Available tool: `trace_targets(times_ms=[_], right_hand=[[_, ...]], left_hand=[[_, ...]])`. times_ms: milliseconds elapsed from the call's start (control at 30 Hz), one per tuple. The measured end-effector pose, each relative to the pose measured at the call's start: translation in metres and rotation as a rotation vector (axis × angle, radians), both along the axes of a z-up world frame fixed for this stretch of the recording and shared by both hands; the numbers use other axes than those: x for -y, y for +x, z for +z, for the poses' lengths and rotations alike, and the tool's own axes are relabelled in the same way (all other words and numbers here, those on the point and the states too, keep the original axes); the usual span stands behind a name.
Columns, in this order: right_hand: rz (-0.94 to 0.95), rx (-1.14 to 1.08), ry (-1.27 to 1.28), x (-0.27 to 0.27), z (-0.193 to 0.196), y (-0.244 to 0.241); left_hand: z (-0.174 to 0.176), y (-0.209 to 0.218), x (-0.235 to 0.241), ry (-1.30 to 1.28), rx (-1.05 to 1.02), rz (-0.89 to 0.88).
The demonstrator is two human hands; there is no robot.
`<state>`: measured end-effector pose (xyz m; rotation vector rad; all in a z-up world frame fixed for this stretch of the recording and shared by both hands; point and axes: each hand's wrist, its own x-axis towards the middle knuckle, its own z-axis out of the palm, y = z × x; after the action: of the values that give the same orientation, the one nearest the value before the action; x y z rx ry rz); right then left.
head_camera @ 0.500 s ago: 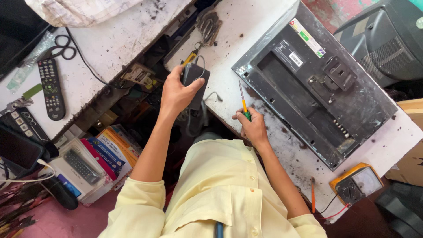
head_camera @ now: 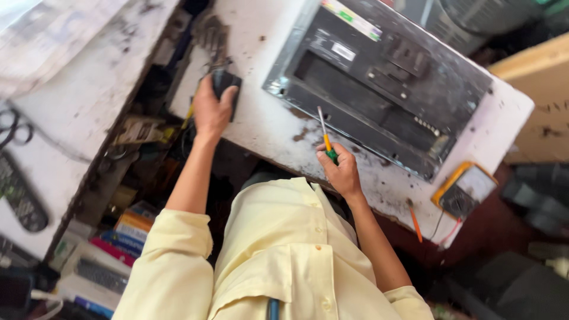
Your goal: The person uses a green-handled screwdriver to remove and then reinstall screws on the back panel of a Sony television. The person repeatedly unscrews and tightens screws at various locations on the device's rear casing.
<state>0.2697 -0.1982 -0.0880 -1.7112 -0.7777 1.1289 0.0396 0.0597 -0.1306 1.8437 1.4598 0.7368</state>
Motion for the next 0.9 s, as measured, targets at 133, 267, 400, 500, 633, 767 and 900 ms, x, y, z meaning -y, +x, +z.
trace_targets(times_ms=[133,267,400,500,633,767,900], right_hand=[[-0.225,0.104,0.002,0.034,-0.002,0.019],[-0.426,0.221,-0.017,0.067,-0.001,0.039],[-0.658,0.425,-0.047,0.103,-0.002,0.062],[-0.832,0.475,0.014,0.135,-0.007,0.081],[-1.079,0.591,-0.081,0.183,-0.013,0.099],[-1.226,0.827,-0.207,0.23,-0.017,0.119],[-1.263,1.015,-0.279,0.25,-0.02,0.139]], left_hand=[[-0.007,-0.01,-0.002,0.029,-0.229,-0.087],[-0.007,-0.012,0.009,0.287,-0.552,-0.144],[-0.008,-0.01,0.018,0.311,-0.536,-0.161],[-0.012,-0.006,0.021,0.25,-0.49,-0.175],[-0.019,-0.004,0.027,0.314,-0.591,-0.195],[-0.025,0.01,0.026,0.28,-0.381,-0.426],[-0.026,0.051,0.016,0.205,-0.113,-0.62]])
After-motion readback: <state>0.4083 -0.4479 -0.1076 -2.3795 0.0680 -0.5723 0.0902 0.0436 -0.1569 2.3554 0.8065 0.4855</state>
